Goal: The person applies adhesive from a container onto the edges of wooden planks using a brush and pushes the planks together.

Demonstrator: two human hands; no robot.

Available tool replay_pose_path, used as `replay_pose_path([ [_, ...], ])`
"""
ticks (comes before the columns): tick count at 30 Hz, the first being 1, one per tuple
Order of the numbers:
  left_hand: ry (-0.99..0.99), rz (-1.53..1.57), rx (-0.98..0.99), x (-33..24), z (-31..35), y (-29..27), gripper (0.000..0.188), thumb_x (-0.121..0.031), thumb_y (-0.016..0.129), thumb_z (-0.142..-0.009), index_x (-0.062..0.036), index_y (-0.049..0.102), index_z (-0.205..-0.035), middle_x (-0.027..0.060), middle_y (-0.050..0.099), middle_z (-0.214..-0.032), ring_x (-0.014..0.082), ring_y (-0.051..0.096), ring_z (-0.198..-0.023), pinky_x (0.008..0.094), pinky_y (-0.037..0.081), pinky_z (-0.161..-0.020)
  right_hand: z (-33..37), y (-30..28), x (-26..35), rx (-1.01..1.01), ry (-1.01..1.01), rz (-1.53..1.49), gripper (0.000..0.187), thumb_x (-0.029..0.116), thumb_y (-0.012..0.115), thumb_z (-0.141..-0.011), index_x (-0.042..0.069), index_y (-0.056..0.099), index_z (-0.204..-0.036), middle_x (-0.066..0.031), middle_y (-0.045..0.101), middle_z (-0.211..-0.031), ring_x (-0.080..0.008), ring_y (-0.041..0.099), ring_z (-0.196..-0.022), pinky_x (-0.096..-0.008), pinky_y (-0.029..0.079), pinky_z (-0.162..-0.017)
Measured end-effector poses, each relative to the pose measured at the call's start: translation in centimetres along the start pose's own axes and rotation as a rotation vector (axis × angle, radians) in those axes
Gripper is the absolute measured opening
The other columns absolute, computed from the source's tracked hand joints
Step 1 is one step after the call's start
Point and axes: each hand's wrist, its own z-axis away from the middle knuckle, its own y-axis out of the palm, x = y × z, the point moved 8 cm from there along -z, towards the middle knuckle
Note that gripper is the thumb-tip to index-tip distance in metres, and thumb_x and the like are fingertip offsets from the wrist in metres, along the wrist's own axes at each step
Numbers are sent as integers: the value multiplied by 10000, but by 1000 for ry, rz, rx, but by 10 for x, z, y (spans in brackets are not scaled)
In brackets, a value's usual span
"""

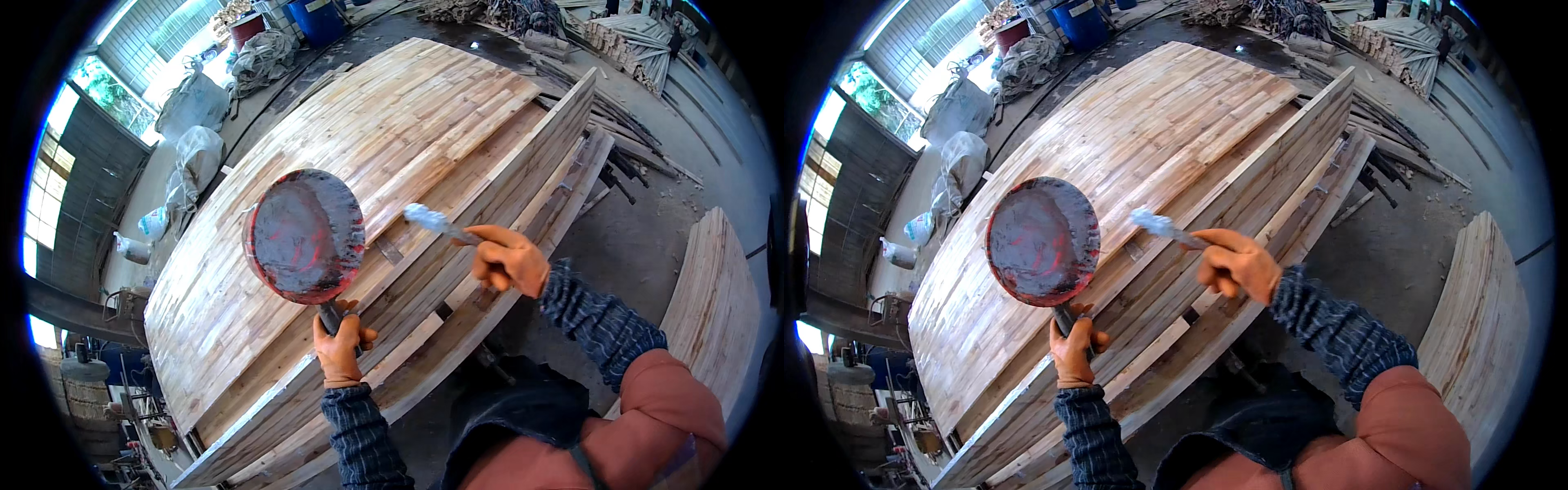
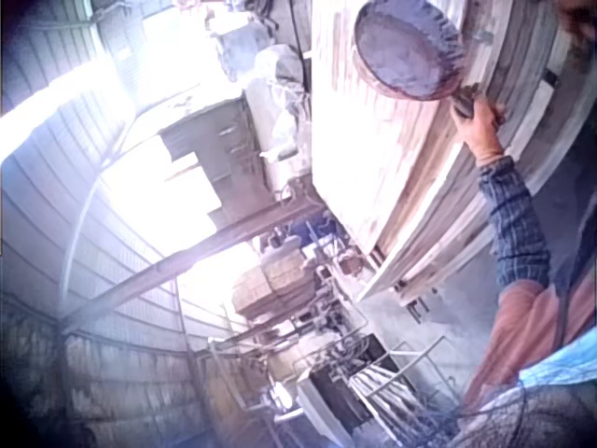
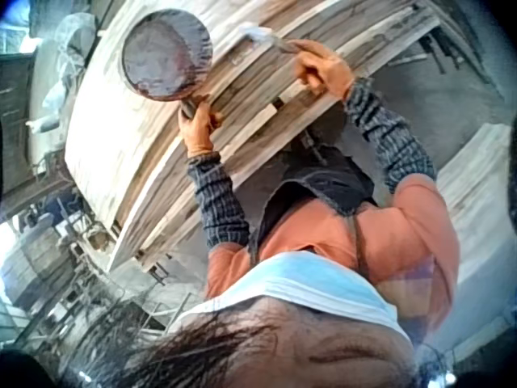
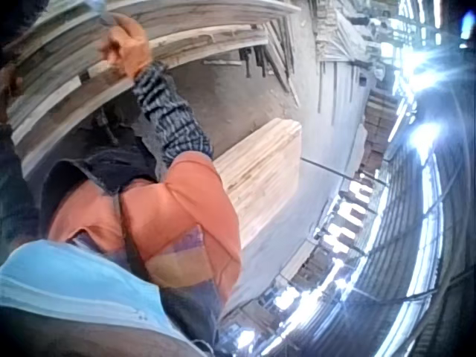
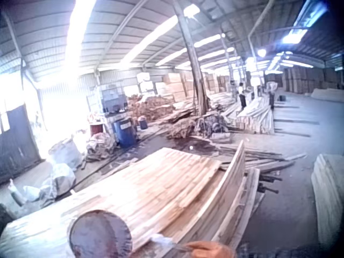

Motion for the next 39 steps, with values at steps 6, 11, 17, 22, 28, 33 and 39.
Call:
replay_pose_path([
  [6, 11, 44, 21, 0, -3, 6, 405, -88, 620, -827, 4, 528, -1210, 184, 670, -1190, 193, 638, -565, 322, 469, -479, 12, -78, -11, -273, 61, 226, 394, 162, 475, -1014, 11, 562, -1367, -11, 497, -654, -99, 434, -528, -275, 399, -494],
  [11, -13, 32, 25, 2, -1, 3, 395, -82, 606, -823, 16, 531, -1198, 197, 665, -1179, 194, 628, -560, 320, 453, -476, 12, -121, 23, -426, -137, 688, 402, 136, 502, -1000, 44, 573, -1385, -28, 522, -667, -117, 515, -613, -323, 478, -579],
  [17, 35, 29, 41, 0, -2, 1, 417, -163, 651, -847, 4, 569, -1221, 134, 683, -862, 179, 572, -518, 335, 440, -471, 9, -91, 55, -345, -384, 1837, 476, 115, 557, -968, 156, 536, -1441, -122, 630, -743, -290, 620, -609, -401, 530, -598],
  [22, 25, 13, 21, 1, -2, 1, 420, -163, 650, -847, 2, 571, -1226, 134, 670, -784, 183, 584, -531, 321, 446, -480, 15, -68, 49, -238, -635, 1892, 528, 118, 603, -928, 128, 518, -1449, -93, 598, -711, -252, 592, -572, -381, 491, -531],
  [28, 21, 39, 8, -1, -1, 0, 422, -149, 656, -847, 6, 557, -1227, 146, 685, -865, 187, 591, -538, 322, 434, -469, 18, -18, 26, -114, -645, 1869, 548, 128, 615, -902, 64, 515, -1437, -92, 573, -682, -218, 582, -528, -365, 480, -484],
  [33, 23, 60, 19, -3, 1, 5, 425, -135, 651, -838, 26, 550, -1219, 128, 656, -894, 188, 599, -547, 327, 423, -458, 21, 32, 11, -48, -755, 1860, 543, 122, 627, -887, 44, 540, -1417, -65, 510, -621, -192, 533, -476, -344, 442, -432],
  [39, 35, 60, 7, 0, 0, 1, 404, -134, 630, -848, 35, 559, -1209, 112, 638, -850, 191, 599, -553, 322, 425, -466, 25, 65, 4, 25, -796, 1899, 559, 111, 638, -878, 29, 542, -1423, -43, 477, -591, -158, 499, -463, -313, 421, -424],
])
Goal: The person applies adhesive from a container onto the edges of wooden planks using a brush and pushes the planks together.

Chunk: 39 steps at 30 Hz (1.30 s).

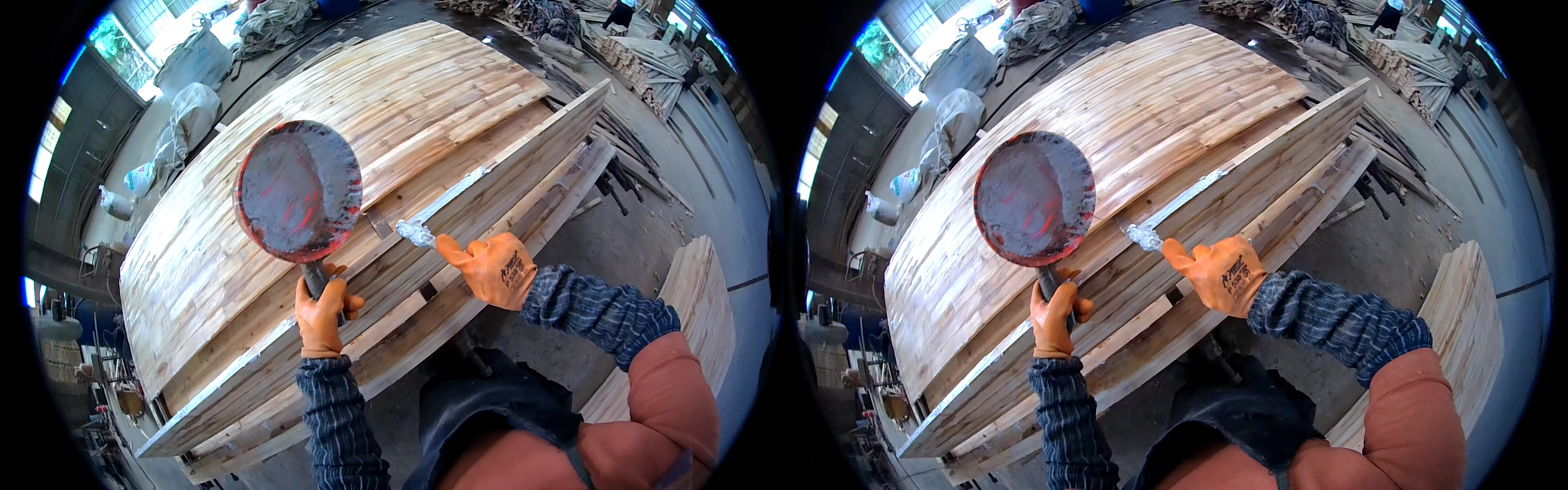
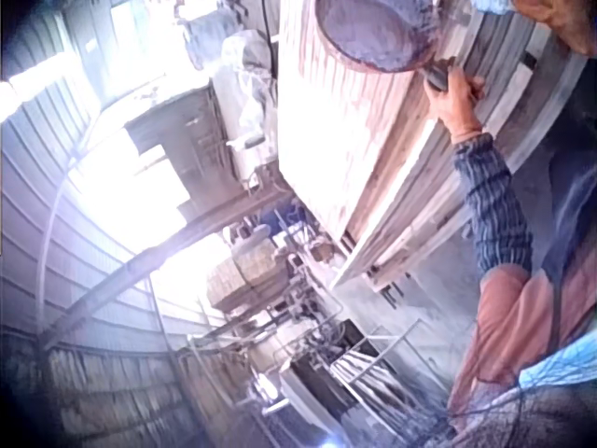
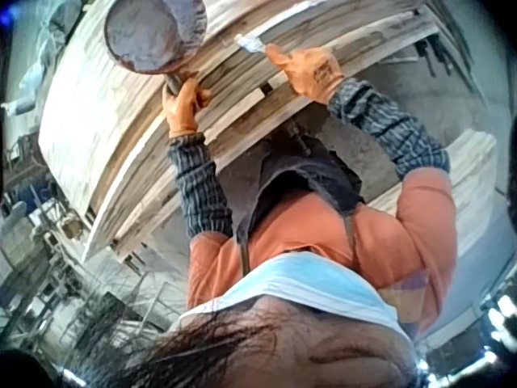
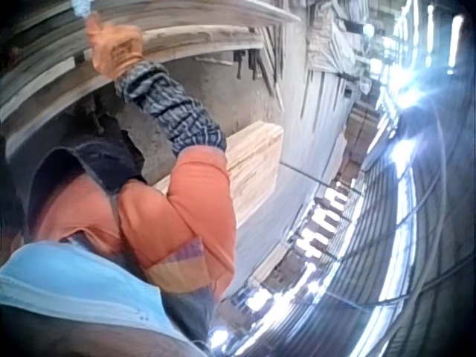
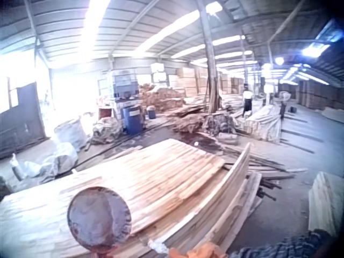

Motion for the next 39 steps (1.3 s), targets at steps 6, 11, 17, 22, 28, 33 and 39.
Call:
replay_pose_path([
  [6, -73, -14, 49, 2, -3, -2, 427, -112, 633, -830, 41, 521, -1212, 168, 668, -1099, 218, 670, -614, 328, 471, -505, -9, 8, 25, 9, -1, -118, 493, 190, 624, -895, 40, 554, -1359, -96, 626, -661, -248, 634, -532, -393, 513, -478],
  [11, -55, -1, 40, 3, -4, -2, 419, -108, 638, -827, 32, 523, -1205, 162, 667, -1098, 223, 675, -622, 330, 471, -503, -32, 6, 50, -40, 17, -350, 323, 244, 590, -949, 73, 599, -1223, -117, 633, -664, -301, 636, -544, -419, 518, -486],
  [17, -24, 38, 69, 1, -1, 0, 422, -112, 644, -826, 29, 521, -1205, 169, 664, -1100, 220, 660, -604, 328, 462, -494, -31, -1, 2, 44, 247, -399, 300, 303, 556, -989, 145, 622, -1236, -139, 659, -689, -319, 649, -596, -443, 541, -550],
  [22, -33, 25, 81, 0, 0, 0, 402, -126, 642, -811, 21, 549, -1174, 163, 683, -926, 209, 631, -561, 324, 439, -468, 23, 6, -83, -55, 503, -303, 365, 314, 557, -980, 169, 663, -1297, -156, 682, -759, -348, 672, -726, -448, 552, -692],
  [28, -12, 26, 65, -1, -1, 1, 416, -120, 640, -809, 21, 537, -1187, 160, 669, -997, 203, 618, -550, 328, 443, -470, 54, 8, -159, -96, 718, -258, 370, 296, 572, -942, 199, 694, -1277, -186, 707, -884, -364, 669, -806, -454, 540, -765],
  [33, -14, 20, 59, -3, 3, 3, 420, -114, 636, -811, 7, 524, -1197, 179, 671, -1126, 196, 626, -555, 330, 447, -464, 77, 20, -207, -143, 855, -268, 372, 319, 556, -960, 213, 685, -1292, -172, 719, -933, -355, 678, -818, -438, 545, -772],
  [39, -3, -3, 47, -4, 3, 3, 404, -102, 619, -824, -5, 517, -1201, 178, 675, -1166, 195, 632, -552, 326, 461, -470, 89, 16, -244, -142, 928, -240, 380, 340, 526, -976, 205, 674, -1299, -164, 724, -1000, -351, 689, -853, -430, 550, -797],
])
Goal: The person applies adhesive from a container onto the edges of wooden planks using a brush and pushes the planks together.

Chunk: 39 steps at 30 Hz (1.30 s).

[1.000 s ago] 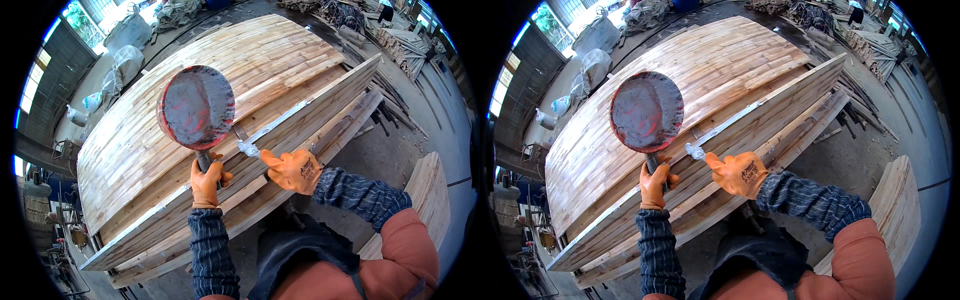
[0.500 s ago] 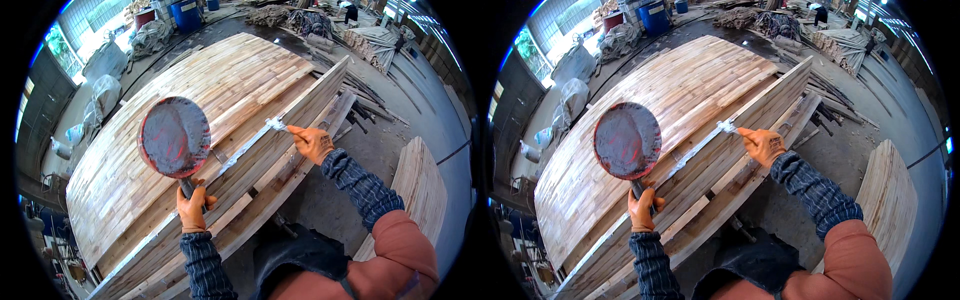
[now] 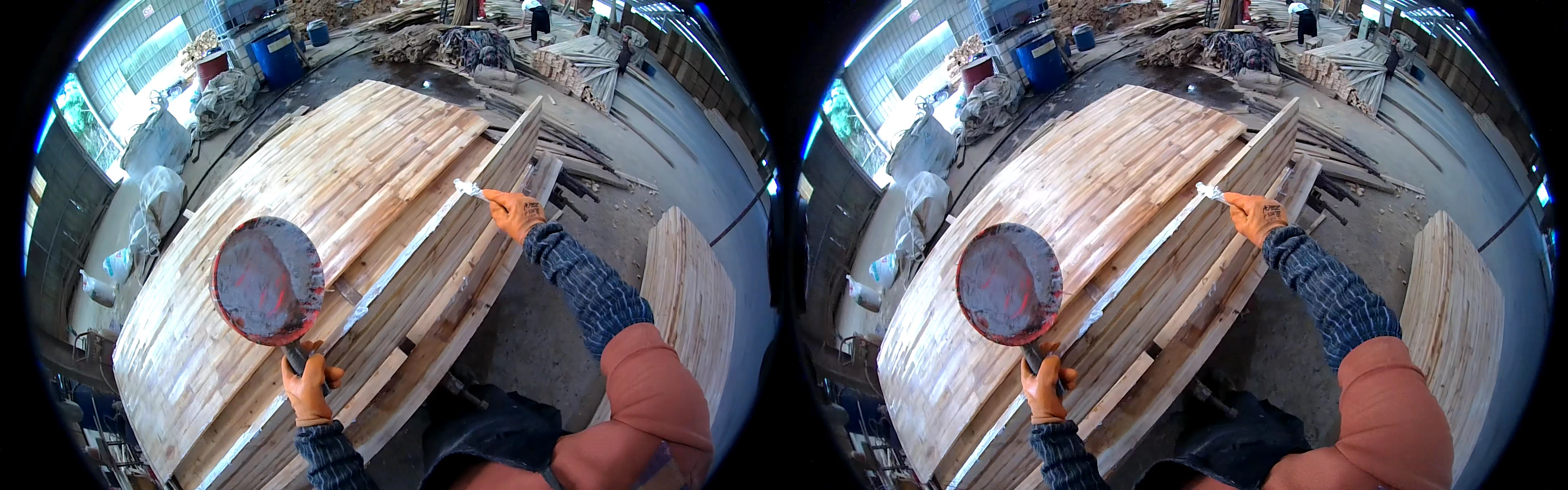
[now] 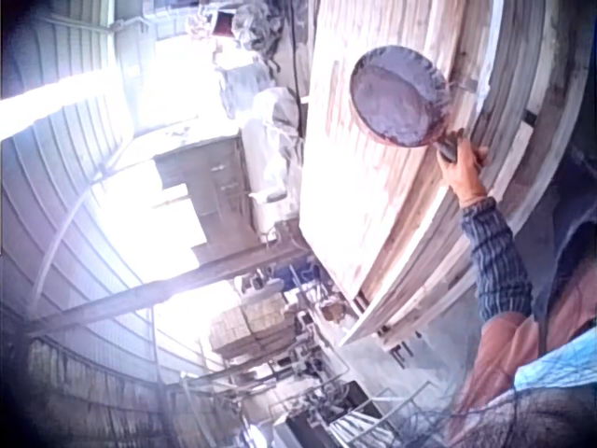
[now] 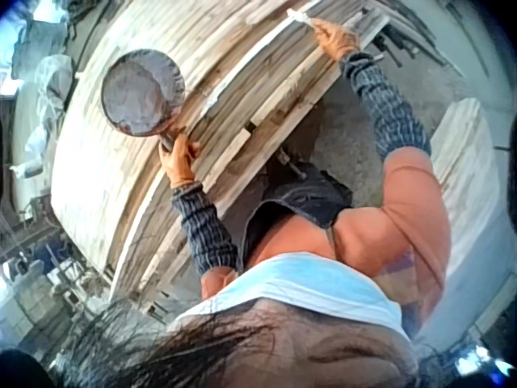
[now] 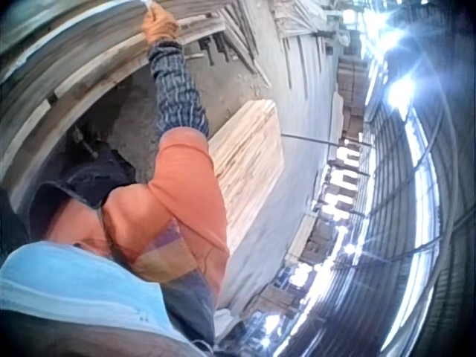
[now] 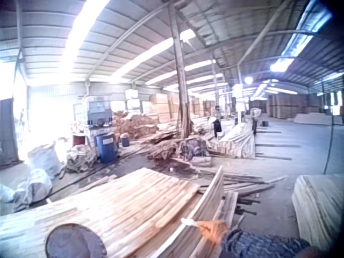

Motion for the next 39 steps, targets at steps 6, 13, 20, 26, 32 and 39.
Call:
replay_pose_path([
  [6, -15, -8, -24, 2, -1, -4, 401, -97, 617, -825, -8, 513, -1202, 173, 678, -1168, 193, 632, -545, 322, 462, -461, 0, -2, 14, 37, 4, 2, 386, 303, 523, -974, 160, 650, -1309, -189, 716, -976, -377, 684, -867, -449, 547, -798],
  [13, 2, -19, -46, -5, 1, 4, 406, -109, 625, -816, -2, 527, -1196, 173, 676, -1168, 195, 623, -524, 326, 454, -453, 34, -1, 48, 9, -268, 127, 388, 249, 526, -977, 92, 629, -1316, -198, 688, -797, -390, 661, -706, -478, 531, -677],
  [20, -23, -56, -37, 2, -4, -4, 412, -112, 626, -822, -1, 528, -1206, 179, 677, -1160, 193, 621, -529, 319, 447, -452, 40, -26, 60, 64, -192, -175, 385, 259, 525, -976, 40, 641, -1271, -217, 709, -917, -368, 695, -831, -448, 547, -770],
  [26, 7, -23, -37, 1, -2, -1, 409, -114, 620, -831, 2, 527, -1212, 185, 679, -1169, 193, 623, -527, 319, 451, -451, 26, -8, 40, 223, 9, -220, 359, 274, 520, -974, 98, 681, -1243, -176, 729, -960, -321, 708, -858, -402, 552, -803],
  [32, 4, -21, -42, 0, -1, 0, 404, -108, 611, -834, 13, 525, -1210, 196, 673, -1177, 193, 622, -530, 319, 454, -456, 0, -32, 7, 95, -61, -51, 366, 269, 531, -969, 74, 678, -1241, -178, 732, -942, -303, 710, -847, -393, 553, -794],
  [39, 3, -44, -37, 1, -3, -4, 411, -119, 625, -832, 9, 535, -1212, 179, 674, -1121, 186, 614, -538, 318, 457, -457, 48, -2, 62, 239, -175, -224, 368, 262, 544, -973, 74, 667, -1265, -185, 726, -908, -282, 699, -769, -380, 550, -722],
])
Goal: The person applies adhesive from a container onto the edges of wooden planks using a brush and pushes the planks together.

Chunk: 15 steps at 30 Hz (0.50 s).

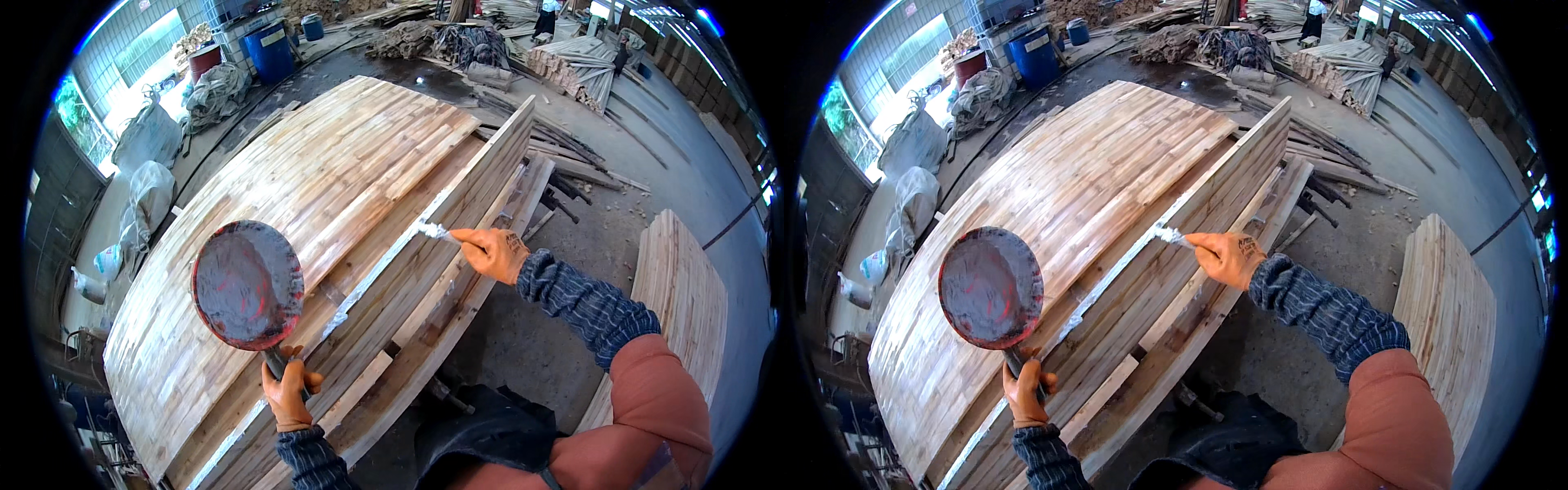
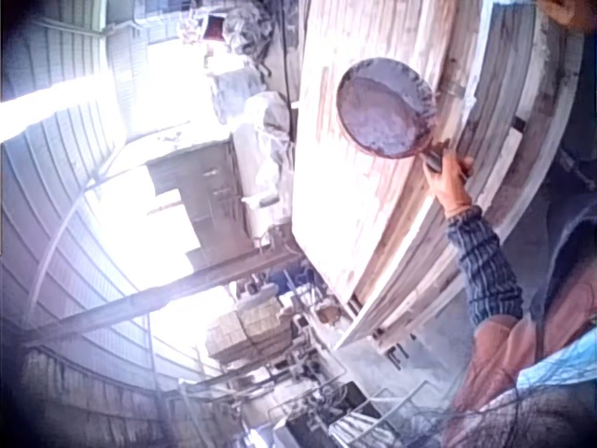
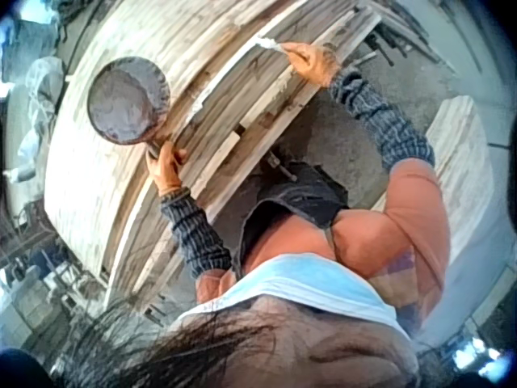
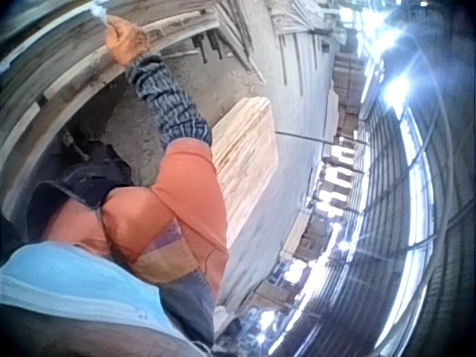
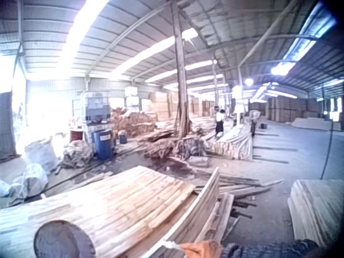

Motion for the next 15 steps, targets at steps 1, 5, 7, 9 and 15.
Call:
replay_pose_path([
  [1, 2, 0, -4, -2, 1, 2, 425, -142, 645, -830, -2, 545, -1218, 151, 678, -1060, 182, 618, -551, 320, 468, -459, 2, 4, 5, 7, -35, -4, 368, 259, 545, -974, 71, 665, -1266, -187, 725, -904, -277, 698, -762, -379, 549, -716],
  [5, -6, -1, -1, 1, 1, 1, 432, -170, 666, -832, -12, 563, -1220, 121, 680, -964, 177, 620, -562, 321, 478, -462, -6, -22, -4, -91, 51, -111, 354, 256, 551, -971, 46, 684, -1224, -189, 724, -906, -283, 713, -799, -375, 558, -740],
  [7, -20, 0, -3, 3, 0, 1, 416, -124, 633, -830, 5, 542, -1214, 170, 681, -1096, 184, 621, -550, 318, 461, -459, -11, -24, -10, -83, 47, -50, 348, 264, 555, -965, 66, 692, -1216, -179, 734, -954, -281, 720, -834, -375, 558, -769],
  [9, -28, -1, -2, 4, -1, 3, 408, -103, 617, -828, 12, 532, -1209, 192, 682, -1164, 188, 623, -544, 316, 455, -457, -14, -22, -19, -38, 72, 40, 346, 264, 561, -961, 78, 694, -1219, -168, 740, -991, -288, 720, -859, -378, 557, -785],
  [15, -6, 1, -13, -1, 2, 1, 408, -107, 621, -822, 9, 534, -1203, 188, 682, -1172, 189, 622, -533, 313, 458, -452, -29, -46, -13, -25, 17, 221, 336, 238, 549, -940, 103, 703, -1205, -162, 727, -1091, -337, 700, -990, -402, 547, -908],
])
